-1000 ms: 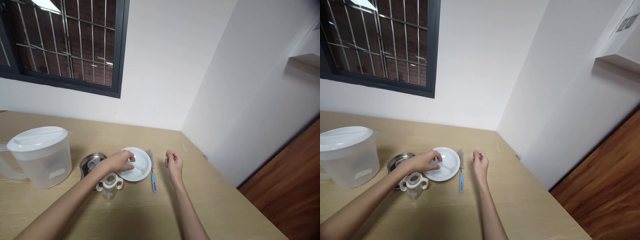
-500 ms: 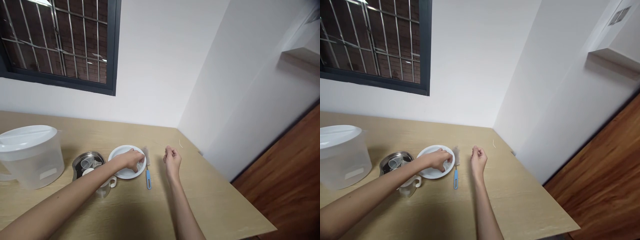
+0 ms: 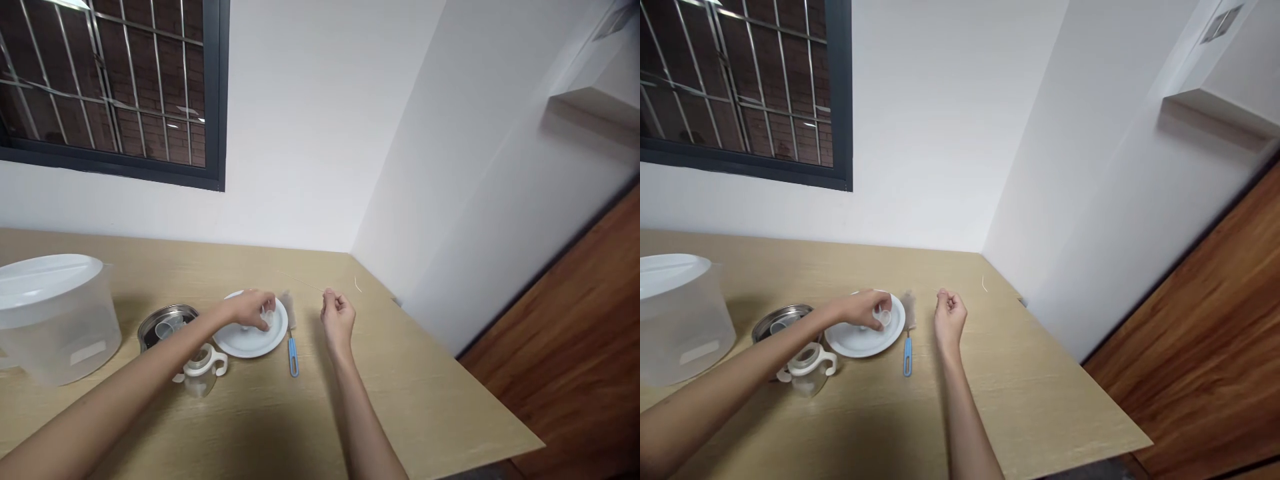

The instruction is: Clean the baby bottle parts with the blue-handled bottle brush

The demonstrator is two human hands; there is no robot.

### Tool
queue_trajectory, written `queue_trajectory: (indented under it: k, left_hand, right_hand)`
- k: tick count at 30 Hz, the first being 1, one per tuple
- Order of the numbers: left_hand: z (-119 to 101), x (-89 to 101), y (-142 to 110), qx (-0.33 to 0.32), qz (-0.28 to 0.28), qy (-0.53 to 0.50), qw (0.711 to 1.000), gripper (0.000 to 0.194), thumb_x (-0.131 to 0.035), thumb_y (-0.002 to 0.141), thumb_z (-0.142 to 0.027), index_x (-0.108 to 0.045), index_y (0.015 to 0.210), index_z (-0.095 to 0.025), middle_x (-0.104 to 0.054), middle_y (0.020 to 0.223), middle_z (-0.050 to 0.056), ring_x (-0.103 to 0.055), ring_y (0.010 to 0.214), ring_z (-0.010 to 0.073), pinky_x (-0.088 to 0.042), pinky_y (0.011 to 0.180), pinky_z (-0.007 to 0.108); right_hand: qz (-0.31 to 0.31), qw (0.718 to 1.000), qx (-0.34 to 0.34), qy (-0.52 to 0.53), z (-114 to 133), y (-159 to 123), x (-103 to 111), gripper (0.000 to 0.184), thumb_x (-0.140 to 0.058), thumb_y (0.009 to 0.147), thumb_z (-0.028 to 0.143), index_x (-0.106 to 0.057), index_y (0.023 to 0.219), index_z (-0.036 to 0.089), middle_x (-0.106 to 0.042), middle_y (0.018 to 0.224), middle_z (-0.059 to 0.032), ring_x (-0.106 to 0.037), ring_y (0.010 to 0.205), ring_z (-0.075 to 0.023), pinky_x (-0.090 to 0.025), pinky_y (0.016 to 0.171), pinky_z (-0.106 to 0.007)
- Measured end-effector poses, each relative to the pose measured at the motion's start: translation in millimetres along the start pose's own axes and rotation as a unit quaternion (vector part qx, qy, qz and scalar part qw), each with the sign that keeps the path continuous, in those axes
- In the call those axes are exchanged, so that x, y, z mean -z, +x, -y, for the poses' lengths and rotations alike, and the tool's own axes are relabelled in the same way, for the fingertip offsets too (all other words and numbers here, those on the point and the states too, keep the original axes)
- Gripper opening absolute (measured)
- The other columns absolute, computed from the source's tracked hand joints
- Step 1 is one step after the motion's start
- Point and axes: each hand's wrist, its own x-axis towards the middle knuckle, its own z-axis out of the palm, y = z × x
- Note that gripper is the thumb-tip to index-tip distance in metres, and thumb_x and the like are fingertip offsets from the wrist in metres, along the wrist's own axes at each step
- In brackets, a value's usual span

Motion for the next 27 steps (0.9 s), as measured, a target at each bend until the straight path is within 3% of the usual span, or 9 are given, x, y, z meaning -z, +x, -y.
queue_trajectory:
  k: [3,6,8,11,16,23,27]
  left_hand:
    - [22,16.2,-21,0.018,-0.041,-0.055,0.997,0.04,-0.07,0.069,-0.041,-0.061,0.102,-0.019,-0.068,0.102,0.006,-0.065,0.09,0.0207,-0.049,0.075,0.029]
    - [39,28.3,-50,0.031,-0.133,-0.224,0.965,0.044,-0.075,0.065,-0.044,-0.063,0.098,-0.017,-0.069,0.097,0.006,-0.064,0.09,0.0214,-0.05,0.079,0.032]
    - [46,31.2,-71,0.047,-0.198,-0.278,0.939,0.045,-0.078,0.064,-0.042,-0.063,0.098,-0.017,-0.069,0.099,0.008,-0.064,0.093,0.0216,-0.05,0.083,0.034]
    - [55,27.4,-100,0.07,-0.287,-0.305,0.906,0.043,-0.079,0.066,-0.04,-0.062,0.097,-0.017,-0.069,0.103,0.009,-0.064,0.093,0.0206,-0.049,0.086,0.034]
    - [75,13.4,-133,0.08,-0.365,-0.349,0.86,0.045,-0.079,0.067,-0.041,-0.059,0.1,-0.017,-0.068,0.1,0.009,-0.064,0.091,0.0207,-0.051,0.083,0.033]
    - [88,3.4,-153,0.08,-0.472,-0.368,0.797,0.042,-0.08,0.067,-0.038,-0.059,0.097,-0.017,-0.068,0.096,0.007,-0.064,0.089,0.0196,-0.051,0.08,0.032]
    - [86,-2.1,-158,0.088,-0.499,-0.346,0.79,0.042,-0.078,0.068,-0.038,-0.06,0.1,-0.017,-0.069,0.097,0.006,-0.064,0.087,0.0201,-0.051,0.079,0.032]
  right_hand:
    - [0.008,1.0,-0.009,0.023,3,-4,-3,0.044,-0.056,0.082,0.062,-0.049,0.07,0.021,-0.038,0.053,0.0077,-0.034,0.047,-0.0091,-0.03,0.045,-0.022]
    - [0.028,0.999,-0.008,0.028,7,-10,-6,0.042,-0.057,0.083,0.059,-0.05,0.07,0.02,-0.038,0.054,0.0074,-0.034,0.049,-0.0091,-0.03,0.047,-0.022]
    - [0.032,0.999,-0.002,0.017,10,-13,-8,0.041,-0.057,0.084,0.058,-0.052,0.072,0.019,-0.039,0.055,0.0068,-0.035,0.05,-0.0095,-0.03,0.047,-0.022]
    - [0.041,0.999,0.002,0.003,11,-18,-12,0.042,-0.057,0.085,0.058,-0.053,0.072,0.018,-0.039,0.057,0.006,-0.036,0.052,-0.0102,-0.031,0.049,-0.022]
    - [0.059,0.998,0.015,-0.03,5,-26,-20,0.046,-0.054,0.085,0.063,-0.057,0.076,0.017,-0.039,0.057,0.0061,-0.034,0.052,-0.0109,-0.031,0.049,-0.022]
    - [0.106,0.986,0.085,-0.091,5,-44,-26,0.044,-0.055,0.086,0.059,-0.06,0.08,0.017,-0.051,0.065,0.0026,-0.044,0.06,-0.0125,-0.037,0.055,-0.023]
    - [0.113,0.987,0.088,-0.074,24,-49,-35,0.042,-0.056,0.087,0.058,-0.059,0.081,0.017,-0.049,0.062,0.0031,-0.043,0.056,-0.0118,-0.037,0.052,-0.023]
